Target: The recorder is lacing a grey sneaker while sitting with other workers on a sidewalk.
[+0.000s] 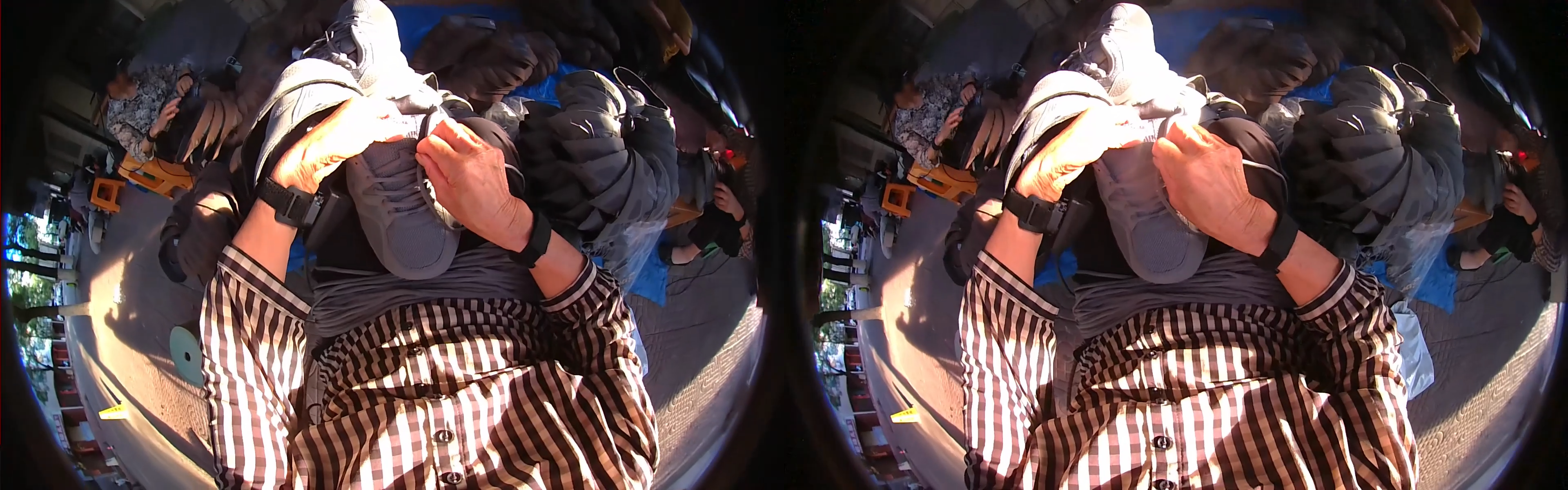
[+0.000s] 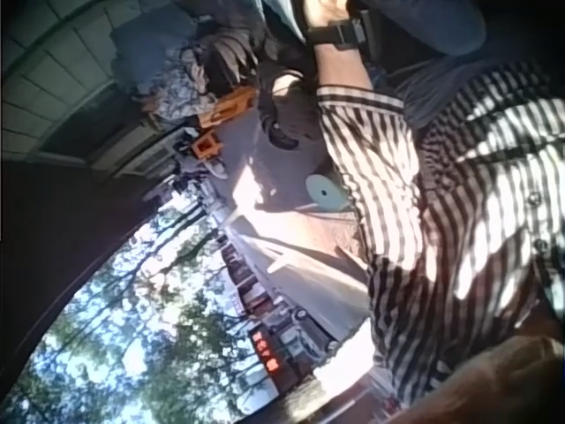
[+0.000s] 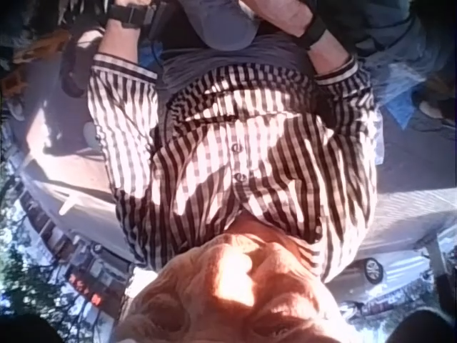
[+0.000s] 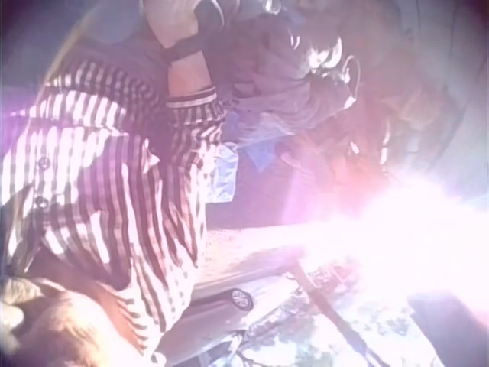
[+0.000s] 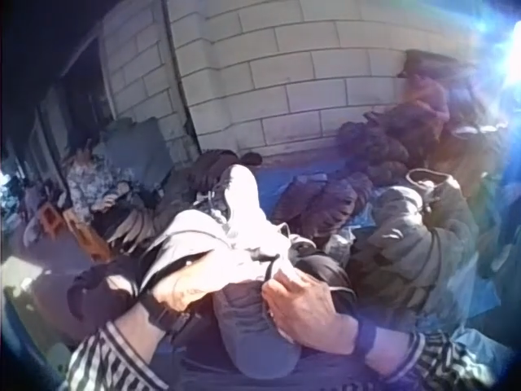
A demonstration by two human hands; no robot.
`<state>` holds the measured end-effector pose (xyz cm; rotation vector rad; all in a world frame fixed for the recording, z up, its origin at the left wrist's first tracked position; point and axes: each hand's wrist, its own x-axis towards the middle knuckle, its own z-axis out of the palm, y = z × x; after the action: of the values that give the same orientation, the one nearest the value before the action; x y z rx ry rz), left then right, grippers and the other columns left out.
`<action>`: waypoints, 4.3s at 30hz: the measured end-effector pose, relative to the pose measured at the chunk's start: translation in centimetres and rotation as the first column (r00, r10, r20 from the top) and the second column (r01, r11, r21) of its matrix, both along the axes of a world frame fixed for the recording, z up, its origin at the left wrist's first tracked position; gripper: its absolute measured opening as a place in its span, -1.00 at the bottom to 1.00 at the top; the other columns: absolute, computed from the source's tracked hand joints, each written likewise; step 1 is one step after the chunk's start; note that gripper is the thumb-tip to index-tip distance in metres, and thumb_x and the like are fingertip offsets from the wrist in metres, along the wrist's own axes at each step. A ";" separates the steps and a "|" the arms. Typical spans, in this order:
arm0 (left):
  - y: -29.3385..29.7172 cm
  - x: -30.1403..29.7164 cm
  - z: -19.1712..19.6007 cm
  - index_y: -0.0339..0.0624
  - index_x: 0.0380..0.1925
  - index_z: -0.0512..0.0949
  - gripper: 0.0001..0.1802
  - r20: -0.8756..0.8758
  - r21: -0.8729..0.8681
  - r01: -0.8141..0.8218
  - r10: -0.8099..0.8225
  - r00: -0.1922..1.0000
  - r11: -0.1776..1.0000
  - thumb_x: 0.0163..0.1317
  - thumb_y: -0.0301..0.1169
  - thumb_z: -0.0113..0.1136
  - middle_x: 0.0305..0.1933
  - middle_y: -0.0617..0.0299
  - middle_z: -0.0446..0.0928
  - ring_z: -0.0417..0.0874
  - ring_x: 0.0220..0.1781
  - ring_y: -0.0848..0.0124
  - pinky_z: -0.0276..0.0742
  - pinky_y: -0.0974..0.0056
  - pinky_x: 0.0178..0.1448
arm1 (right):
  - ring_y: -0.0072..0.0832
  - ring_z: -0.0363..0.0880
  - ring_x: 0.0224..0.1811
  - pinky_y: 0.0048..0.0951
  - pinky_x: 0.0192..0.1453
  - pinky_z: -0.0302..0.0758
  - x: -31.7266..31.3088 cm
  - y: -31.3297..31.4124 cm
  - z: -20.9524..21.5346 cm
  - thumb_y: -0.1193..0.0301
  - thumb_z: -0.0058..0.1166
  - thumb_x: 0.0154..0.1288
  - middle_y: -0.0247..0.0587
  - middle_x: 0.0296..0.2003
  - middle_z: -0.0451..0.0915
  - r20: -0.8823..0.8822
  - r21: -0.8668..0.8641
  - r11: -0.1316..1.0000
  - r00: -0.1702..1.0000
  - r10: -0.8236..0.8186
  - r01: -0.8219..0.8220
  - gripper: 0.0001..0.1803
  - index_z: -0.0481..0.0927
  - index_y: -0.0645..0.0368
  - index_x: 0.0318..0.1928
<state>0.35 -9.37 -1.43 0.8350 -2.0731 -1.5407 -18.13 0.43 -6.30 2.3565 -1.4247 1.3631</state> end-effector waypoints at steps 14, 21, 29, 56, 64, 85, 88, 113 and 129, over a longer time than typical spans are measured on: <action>0.0 0.8 -0.5 -0.37 0.04 0.47 -0.62 -0.077 0.087 -0.107 0.114 0.991 0.990 0.28 -0.41 0.21 -0.05 0.12 0.56 0.61 -0.01 0.39 0.49 0.36 0.16 | -0.26 0.54 -0.19 -0.27 -0.13 0.48 -0.2 0.4 1.1 0.54 0.13 -0.05 -0.16 -0.35 0.45 -0.231 -0.002 1.000 0.973 -0.020 0.020 -0.86 0.53 0.22 -0.39; -2.0 2.7 -1.4 -0.33 -0.08 0.53 -0.70 0.009 -0.020 -0.107 0.107 0.994 0.994 0.26 -0.37 0.21 -0.13 0.18 0.59 0.60 -0.06 0.47 0.50 0.42 0.07 | -0.26 0.52 -0.21 -0.28 -0.15 0.48 -0.4 -0.5 0.6 0.57 0.12 -0.06 -0.19 -0.37 0.43 -0.164 -0.047 0.993 0.982 0.096 -0.105 -0.86 0.51 0.21 -0.39; -0.6 0.9 -0.7 -0.31 -0.13 0.56 -0.68 0.019 -0.115 -0.009 0.012 1.000 0.993 0.25 -0.29 0.23 -0.17 0.23 0.59 0.57 -0.12 0.49 0.46 0.40 -0.03 | -0.22 0.50 -0.29 -0.27 -0.19 0.44 -1.3 -1.3 0.3 0.63 0.05 -0.08 -0.19 -0.40 0.40 -0.221 -0.118 0.972 0.959 0.175 -0.205 -0.84 0.45 0.19 -0.40; -0.9 1.4 -1.9 -0.25 -0.13 0.56 -0.68 -0.040 -0.082 -0.123 0.120 0.992 0.989 0.18 -0.32 0.30 -0.14 0.28 0.53 0.49 -0.03 0.53 0.38 0.43 0.12 | -0.15 0.49 -0.23 -0.20 -0.12 0.42 -1.6 -0.5 0.5 0.52 0.09 0.18 -0.16 -0.33 0.44 -0.121 0.123 0.976 0.973 0.194 -0.180 -0.92 0.48 0.23 -0.32; -1.7 2.1 -2.9 -0.25 -0.24 0.58 -0.81 0.016 -0.212 -0.091 0.096 0.995 0.973 0.19 -0.39 0.28 -0.24 0.33 0.53 0.49 -0.14 0.57 0.39 0.47 -0.02 | -0.17 0.49 -0.24 -0.24 -0.11 0.41 -1.2 -0.4 0.3 0.51 0.12 0.16 -0.17 -0.35 0.44 -0.116 0.090 0.984 0.980 0.163 -0.153 -0.92 0.50 0.22 -0.33; 1.0 -0.7 0.2 -0.21 -0.33 0.58 -0.80 0.049 -0.043 -0.076 0.078 0.996 0.996 0.14 -0.34 0.34 -0.34 0.35 0.49 0.45 -0.22 0.55 0.35 0.42 0.00 | -0.13 0.52 -0.26 -0.15 -0.06 0.42 -1.8 -0.6 0.5 0.65 0.05 -0.06 -0.12 -0.34 0.44 -0.273 0.101 0.987 0.950 0.151 -0.128 -0.83 0.48 0.24 -0.36; 0.9 -0.4 0.1 -0.21 -0.33 0.58 -0.80 0.027 -0.034 -0.068 0.069 0.997 0.997 0.14 -0.35 0.35 -0.34 0.36 0.50 0.43 -0.24 0.54 0.34 0.41 -0.03 | -0.13 0.52 -0.26 -0.14 -0.06 0.42 -1.8 -0.6 0.5 0.65 0.04 -0.05 -0.13 -0.35 0.42 -0.287 0.100 0.985 0.944 0.160 -0.137 -0.82 0.48 0.22 -0.35; 0.3 0.5 0.8 -0.33 0.13 0.45 -0.59 0.258 -0.084 -0.029 0.050 0.965 0.996 0.36 -0.35 0.06 0.01 0.18 0.56 0.56 -0.01 0.49 0.45 0.43 0.10 | -0.29 0.44 -0.27 -0.29 -0.15 0.35 -1.2 -2.4 0.0 0.62 0.10 0.01 -0.27 -0.34 0.38 -0.216 -0.062 0.942 0.926 0.309 -0.329 -0.79 0.48 0.11 -0.31; 5.8 -9.8 -7.4 -0.21 -0.32 0.45 -0.86 -0.070 -0.046 0.165 -0.168 0.983 0.985 0.22 -0.37 0.07 -0.35 0.25 0.46 0.49 -0.26 0.46 0.42 0.35 -0.10 | -0.19 0.52 -0.26 -0.33 -0.18 0.48 0.4 -1.6 0.5 0.67 0.06 0.14 -0.19 -0.33 0.53 0.022 -0.079 0.968 0.970 0.242 -0.240 -0.83 0.46 0.19 -0.27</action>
<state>-9.41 -3.59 -8.79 0.5938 -2.1584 -1.5842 -17.71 -1.18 -5.85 2.5358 -1.0988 1.4859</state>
